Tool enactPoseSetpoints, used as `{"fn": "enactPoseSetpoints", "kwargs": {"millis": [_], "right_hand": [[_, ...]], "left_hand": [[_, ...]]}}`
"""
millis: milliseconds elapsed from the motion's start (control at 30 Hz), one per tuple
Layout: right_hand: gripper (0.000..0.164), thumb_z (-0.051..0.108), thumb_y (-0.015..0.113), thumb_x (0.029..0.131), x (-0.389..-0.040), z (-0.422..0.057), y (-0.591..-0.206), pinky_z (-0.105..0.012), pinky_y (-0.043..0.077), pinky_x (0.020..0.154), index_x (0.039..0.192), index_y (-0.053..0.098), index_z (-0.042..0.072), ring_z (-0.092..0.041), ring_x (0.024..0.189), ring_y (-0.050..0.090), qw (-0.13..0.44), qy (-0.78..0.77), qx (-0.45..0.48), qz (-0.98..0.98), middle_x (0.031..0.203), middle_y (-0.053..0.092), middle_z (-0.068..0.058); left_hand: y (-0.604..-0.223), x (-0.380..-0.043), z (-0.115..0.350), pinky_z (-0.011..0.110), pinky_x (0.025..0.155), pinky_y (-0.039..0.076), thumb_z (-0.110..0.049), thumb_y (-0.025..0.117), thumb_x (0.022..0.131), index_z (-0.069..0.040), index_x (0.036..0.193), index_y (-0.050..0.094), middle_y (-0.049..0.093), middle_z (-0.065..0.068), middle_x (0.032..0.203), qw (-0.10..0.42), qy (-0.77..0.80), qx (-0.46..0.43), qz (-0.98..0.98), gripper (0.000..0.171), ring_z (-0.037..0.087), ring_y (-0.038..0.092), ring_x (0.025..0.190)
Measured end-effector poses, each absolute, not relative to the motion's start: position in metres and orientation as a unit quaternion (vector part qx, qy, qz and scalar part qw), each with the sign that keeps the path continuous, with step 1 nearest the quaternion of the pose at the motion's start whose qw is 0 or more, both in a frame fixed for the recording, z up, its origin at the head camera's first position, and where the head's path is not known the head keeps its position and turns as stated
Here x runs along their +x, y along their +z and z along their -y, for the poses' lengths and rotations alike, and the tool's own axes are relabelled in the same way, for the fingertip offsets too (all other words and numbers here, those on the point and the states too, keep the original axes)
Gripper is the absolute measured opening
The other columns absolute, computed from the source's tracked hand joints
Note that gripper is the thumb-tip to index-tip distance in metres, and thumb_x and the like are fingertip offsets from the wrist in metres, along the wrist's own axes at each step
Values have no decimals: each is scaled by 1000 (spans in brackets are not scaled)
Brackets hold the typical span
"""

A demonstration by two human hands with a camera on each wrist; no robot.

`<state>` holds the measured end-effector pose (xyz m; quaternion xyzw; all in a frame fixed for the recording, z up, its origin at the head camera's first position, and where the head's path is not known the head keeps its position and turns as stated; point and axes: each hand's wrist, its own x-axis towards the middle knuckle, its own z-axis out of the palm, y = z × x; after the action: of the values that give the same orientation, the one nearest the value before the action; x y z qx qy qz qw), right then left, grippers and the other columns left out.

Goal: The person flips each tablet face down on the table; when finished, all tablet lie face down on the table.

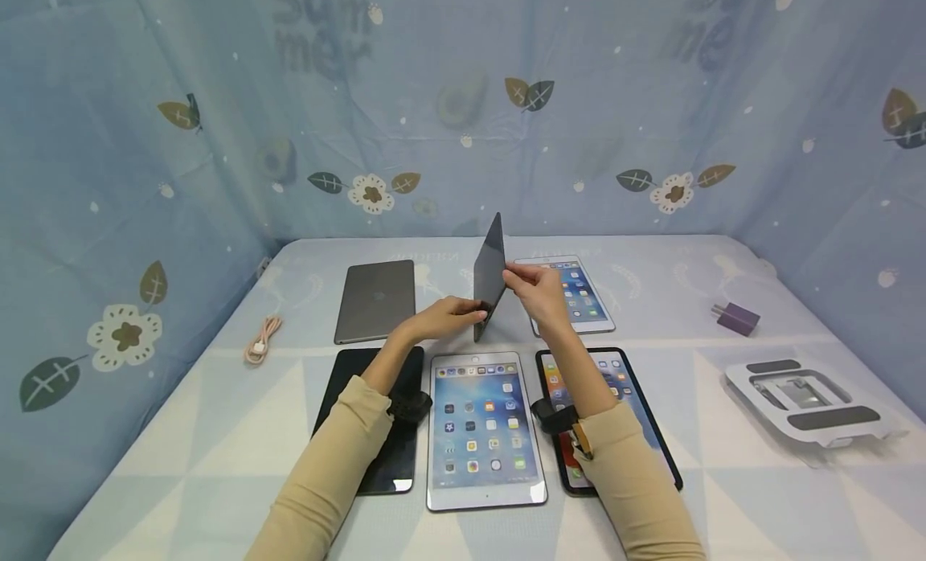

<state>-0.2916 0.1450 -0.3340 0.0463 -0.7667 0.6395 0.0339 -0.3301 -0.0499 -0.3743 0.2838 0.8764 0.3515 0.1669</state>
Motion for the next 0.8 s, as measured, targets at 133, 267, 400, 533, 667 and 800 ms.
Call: {"fn": "enactPoseSetpoints", "kwargs": {"millis": [133, 267, 400, 533, 667, 800], "right_hand": [[39, 17, 53, 99, -294, -135, -339, -37, 43, 107, 130, 55, -7, -6, 100, 64, 24, 653, 48, 756, 134, 54, -24], [40, 17, 52, 100, -296, -128, -347, -41, 37, 111, 131, 53, -8, -27, 124, 56, -23, 649, 75, 757, 133, 54, -26], [44, 21, 52, 100, -296, -125, -354, -47, 33, 113, 136, 50, -4, -35, 131, 48, -61, 630, 109, 767, 135, 53, -24], [47, 24, 53, 100, -297, -124, -360, -50, 32, 113, 139, 48, -2, -36, 131, 47, -93, 604, 129, 781, 137, 53, -23], [50, 29, 53, 99, -298, -122, -366, -52, 34, 111, 140, 47, 1, -36, 129, 50, -112, 548, 136, 818, 137, 54, -20], [52, 35, 49, 100, -298, -118, -371, -54, 35, 109, 142, 46, 3, -38, 131, 47, -114, 457, 151, 869, 139, 52, -20]], "left_hand": [[-369, -331, 53, 42, 110, 39, -29, 39, 105, 0, 144, 42, 49, 18, 143, 156, 406, 303, -848, 48, 29, 47, 133], [-360, -329, 60, 43, 113, 35, -25, 36, 106, 1, 145, 38, 45, 19, 146, 146, 463, 309, -818, 47, 30, 43, 137], [-350, -327, 68, 44, 115, 31, -25, 36, 106, 0, 149, 30, 35, 17, 153, 142, 500, 300, -800, 51, 29, 35, 142], [-343, -325, 76, 44, 116, 30, -25, 38, 105, 1, 150, 26, 29, 16, 156, 122, 513, 286, -800, 53, 29, 31, 144], [-337, -324, 84, 45, 116, 28, -22, 41, 104, 1, 151, 24, 28, 18, 156, 101, 533, 290, -788, 54, 30, 30, 144], [-334, -324, 94, 46, 116, 29, -15, 45, 103, 2, 150, 24, 30, 21, 155, 92, 558, 303, -767, 55, 34, 33, 142]]}}
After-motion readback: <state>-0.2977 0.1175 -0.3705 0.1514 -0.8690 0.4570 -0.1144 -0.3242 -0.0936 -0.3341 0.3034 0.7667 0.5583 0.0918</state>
